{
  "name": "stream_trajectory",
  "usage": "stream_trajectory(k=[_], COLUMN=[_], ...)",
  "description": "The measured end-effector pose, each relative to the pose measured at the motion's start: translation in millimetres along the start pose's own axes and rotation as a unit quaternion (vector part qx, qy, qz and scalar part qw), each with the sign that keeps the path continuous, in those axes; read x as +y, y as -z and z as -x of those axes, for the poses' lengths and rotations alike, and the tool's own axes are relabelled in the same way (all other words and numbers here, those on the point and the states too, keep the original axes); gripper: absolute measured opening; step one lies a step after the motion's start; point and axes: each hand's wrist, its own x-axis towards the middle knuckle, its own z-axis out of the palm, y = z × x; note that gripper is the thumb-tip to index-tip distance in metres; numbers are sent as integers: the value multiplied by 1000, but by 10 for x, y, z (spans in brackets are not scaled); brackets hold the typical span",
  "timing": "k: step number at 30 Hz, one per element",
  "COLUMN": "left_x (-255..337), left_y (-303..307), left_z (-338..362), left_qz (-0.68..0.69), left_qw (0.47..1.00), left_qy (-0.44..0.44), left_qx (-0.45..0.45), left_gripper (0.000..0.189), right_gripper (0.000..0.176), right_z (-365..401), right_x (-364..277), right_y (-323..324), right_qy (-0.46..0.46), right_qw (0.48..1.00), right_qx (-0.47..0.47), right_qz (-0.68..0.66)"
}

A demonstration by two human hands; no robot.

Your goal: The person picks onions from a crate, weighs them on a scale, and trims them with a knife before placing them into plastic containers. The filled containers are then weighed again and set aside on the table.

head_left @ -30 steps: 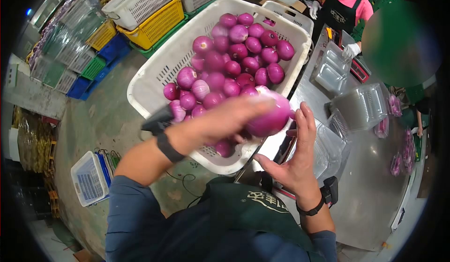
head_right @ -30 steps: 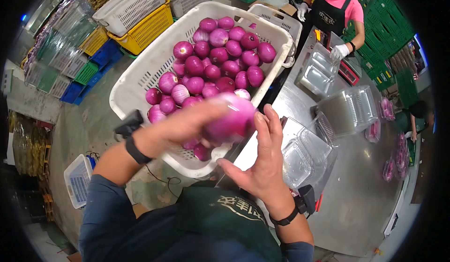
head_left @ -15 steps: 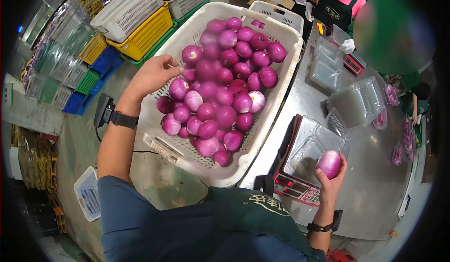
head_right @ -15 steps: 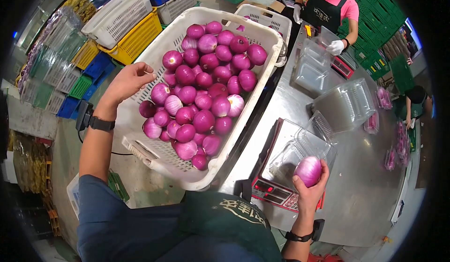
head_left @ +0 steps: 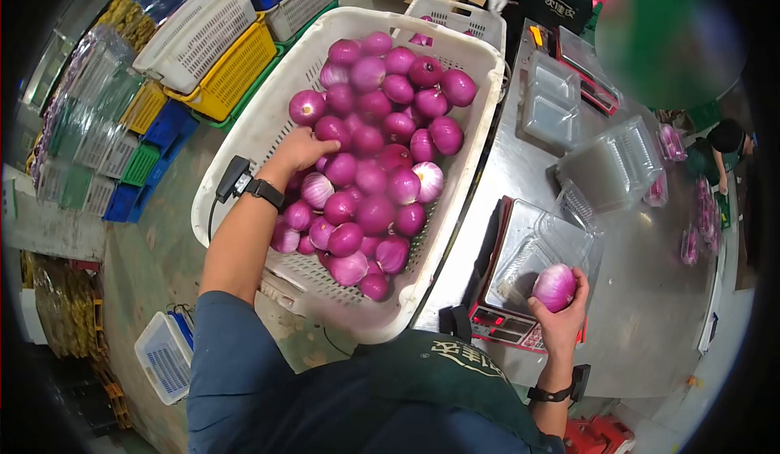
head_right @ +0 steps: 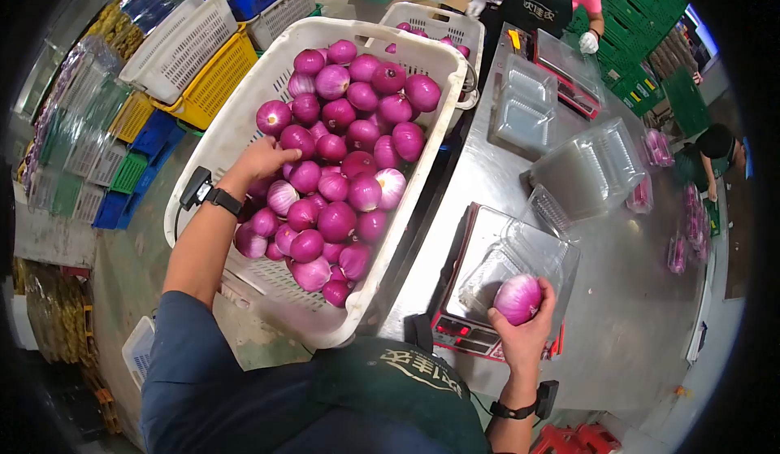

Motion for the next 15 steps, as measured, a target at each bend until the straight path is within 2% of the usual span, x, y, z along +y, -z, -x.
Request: stream_trajectory(k=[2,3,5,6,7,9,10,12,13,14,15], left_x=[25,-6,-81,-92,-94,-101,-110,-123,-325,-552,-516], left_y=[34,12,-15,-5,19,55,40,-62,-144,-223,-192], left_z=[128,138,144,170,186,211,234,317,263,171,218], left_qz=[-97,-99,-222,-220,-219,-266,-266,-278,-284,-287,-279], left_qw=[990,990,963,955,955,928,927,928,931,930,931], left_qy=[-39,-37,-9,-5,-3,-39,-40,-14,-53,-102,-138], left_qx=[-97,-99,-150,-198,-198,-259,-261,-246,-224,-206,-188], left_gripper=[59,59,66,69,69,86,86,104,106,109,107], right_gripper=[90,90,90,91,92,90,89,86,84,81,82], right_z=[8,1,-12,-14,-23,-38,-40,-68,-77,-95,-102], right_x=[18,14,12,12,9,23,39,82,94,34,91], right_y=[-4,-14,-44,-53,-57,-74,-84,-129,-127,-131,-89], right_qy=[-2,0,3,5,8,16,23,1,-23,-3,53], right_qw=[1000,999,999,998,998,997,995,995,994,994,990], right_qx=[-2,-3,-6,-7,-6,-3,1,-14,-27,-28,-13], right_qz=[17,34,50,54,59,76,94,100,106,101,128])
